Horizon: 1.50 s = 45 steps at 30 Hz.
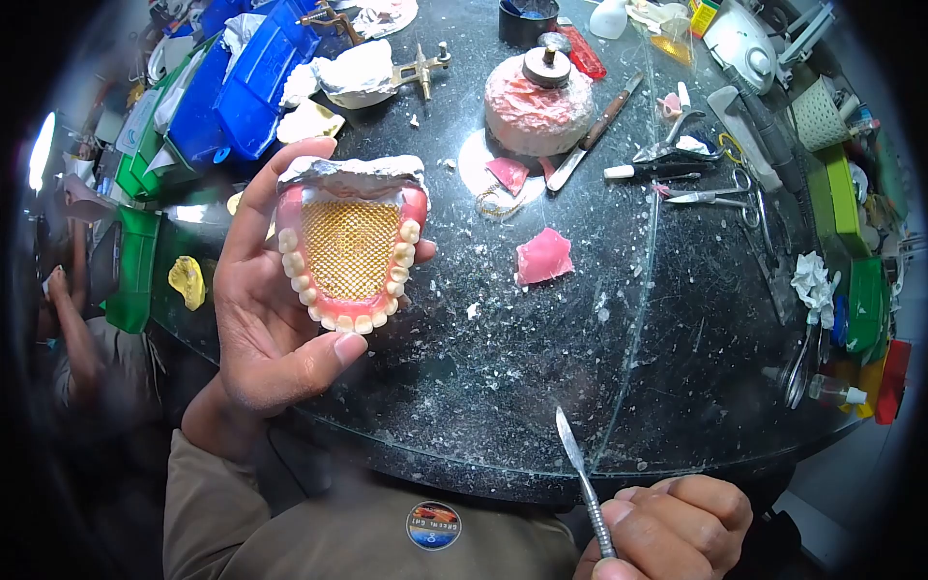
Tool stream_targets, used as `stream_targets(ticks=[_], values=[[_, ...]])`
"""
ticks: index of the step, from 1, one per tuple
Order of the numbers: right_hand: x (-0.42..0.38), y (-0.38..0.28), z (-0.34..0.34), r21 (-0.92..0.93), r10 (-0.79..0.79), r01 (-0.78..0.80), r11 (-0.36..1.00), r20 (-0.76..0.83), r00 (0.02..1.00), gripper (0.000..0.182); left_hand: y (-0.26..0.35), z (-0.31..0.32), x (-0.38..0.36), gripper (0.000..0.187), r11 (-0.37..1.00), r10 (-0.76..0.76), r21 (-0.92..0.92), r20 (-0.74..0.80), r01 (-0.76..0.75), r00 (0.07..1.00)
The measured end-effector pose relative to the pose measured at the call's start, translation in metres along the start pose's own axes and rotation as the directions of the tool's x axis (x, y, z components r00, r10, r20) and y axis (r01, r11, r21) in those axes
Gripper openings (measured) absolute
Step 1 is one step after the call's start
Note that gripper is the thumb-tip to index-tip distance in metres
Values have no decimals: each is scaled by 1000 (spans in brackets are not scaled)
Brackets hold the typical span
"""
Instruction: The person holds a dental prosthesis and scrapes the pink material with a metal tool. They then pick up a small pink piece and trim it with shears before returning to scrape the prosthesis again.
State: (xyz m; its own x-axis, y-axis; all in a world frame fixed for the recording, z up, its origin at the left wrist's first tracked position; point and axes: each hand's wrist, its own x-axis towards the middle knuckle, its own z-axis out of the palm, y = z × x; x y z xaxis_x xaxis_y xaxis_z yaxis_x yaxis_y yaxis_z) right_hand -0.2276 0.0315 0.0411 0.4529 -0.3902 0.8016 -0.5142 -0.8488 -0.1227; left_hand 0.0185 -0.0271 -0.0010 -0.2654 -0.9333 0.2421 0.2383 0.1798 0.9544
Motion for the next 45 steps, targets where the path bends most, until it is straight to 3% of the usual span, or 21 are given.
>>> stream_targets(ticks=[19,22,31,37,40,45], values=[[-2,2,-1,6,-14,14,1000,6,1000,19,1,0,0,88,1000,-10,2,-1,10,1000],[-21,-8,1,-96,118,-121,988,-37,992,26,0,0,0,88,1000,-3,-10,-1,3,1000],[-21,-7,1,-92,108,-111,990,-38,993,26,1,0,0,90,1000,-9,-5,14,9,1000],[-1,2,-2,19,-8,8,1000,20,1000,19,0,1,0,90,1000,-7,-2,5,7,1000],[-23,-7,1,-91,111,-115,989,-49,993,26,1,0,-1,90,1000,-12,26,6,12,1000],[-22,-7,1,-94,107,-111,989,-48,993,25,0,3,-1,91,1000,-9,22,-24,10,1000]])
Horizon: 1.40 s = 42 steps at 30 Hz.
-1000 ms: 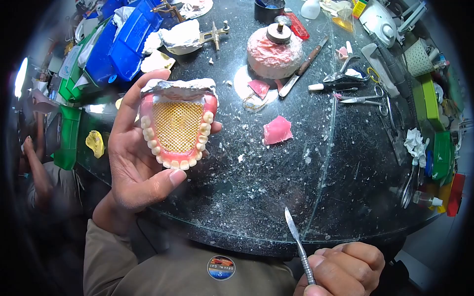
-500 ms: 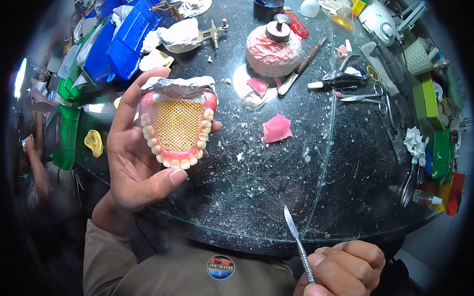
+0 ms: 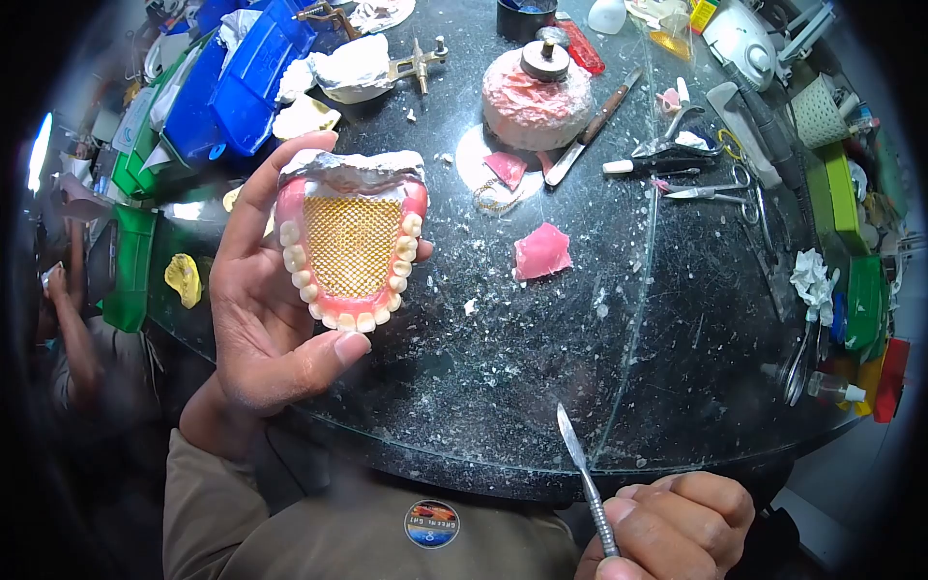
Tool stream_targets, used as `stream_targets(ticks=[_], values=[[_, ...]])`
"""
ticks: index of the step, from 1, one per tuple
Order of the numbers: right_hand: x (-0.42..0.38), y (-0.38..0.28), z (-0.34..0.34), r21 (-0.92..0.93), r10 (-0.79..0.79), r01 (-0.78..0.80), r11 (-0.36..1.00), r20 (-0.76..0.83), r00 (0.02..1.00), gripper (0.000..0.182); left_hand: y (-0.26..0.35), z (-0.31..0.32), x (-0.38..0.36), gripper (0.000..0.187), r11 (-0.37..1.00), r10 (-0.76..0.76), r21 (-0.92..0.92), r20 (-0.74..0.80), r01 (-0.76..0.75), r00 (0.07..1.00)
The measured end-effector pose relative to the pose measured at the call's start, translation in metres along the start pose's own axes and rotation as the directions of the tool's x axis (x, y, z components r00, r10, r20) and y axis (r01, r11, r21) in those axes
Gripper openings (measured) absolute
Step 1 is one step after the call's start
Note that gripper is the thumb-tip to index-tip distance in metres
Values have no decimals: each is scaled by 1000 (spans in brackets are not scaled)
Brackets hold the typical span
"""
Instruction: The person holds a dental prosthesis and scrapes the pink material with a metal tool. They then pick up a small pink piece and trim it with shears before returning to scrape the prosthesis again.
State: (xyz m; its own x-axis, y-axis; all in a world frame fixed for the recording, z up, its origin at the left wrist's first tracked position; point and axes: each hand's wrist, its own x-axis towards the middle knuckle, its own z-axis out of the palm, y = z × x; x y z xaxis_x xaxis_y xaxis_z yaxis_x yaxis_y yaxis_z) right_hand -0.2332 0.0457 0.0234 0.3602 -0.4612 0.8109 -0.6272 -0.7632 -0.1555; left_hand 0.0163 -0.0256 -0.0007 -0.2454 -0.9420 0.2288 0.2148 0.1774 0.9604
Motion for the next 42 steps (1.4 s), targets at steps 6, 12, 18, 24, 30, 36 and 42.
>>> stream_targets(ticks=[6,12,18,24,30,36,42], values=[[1,0,-1,9,-1,1,1000,14,1000,25,2,-1,0,92,996,-56,-72,-6,55,998],[0,0,-1,8,7,-7,1000,2,1000,25,7,0,1,94,984,-138,-123,-36,133,990],[22,6,-2,114,-113,107,988,47,992,19,8,1,1,95,976,-163,-156,-44,155,986],[5,1,0,43,-31,31,999,3,1000,22,9,3,1,95,972,-168,-173,-47,157,985],[0,-1,0,4,20,-20,1000,-19,1000,25,9,2,0,95,968,-173,-191,-32,163,984],[0,-1,0,8,16,-16,1000,-14,1000,26,9,2,1,96,961,-185,-213,-22,176,983],[5,0,-1,36,-25,25,999,14,1000,23,8,1,1,95,969,-165,-188,-22,158,986]])
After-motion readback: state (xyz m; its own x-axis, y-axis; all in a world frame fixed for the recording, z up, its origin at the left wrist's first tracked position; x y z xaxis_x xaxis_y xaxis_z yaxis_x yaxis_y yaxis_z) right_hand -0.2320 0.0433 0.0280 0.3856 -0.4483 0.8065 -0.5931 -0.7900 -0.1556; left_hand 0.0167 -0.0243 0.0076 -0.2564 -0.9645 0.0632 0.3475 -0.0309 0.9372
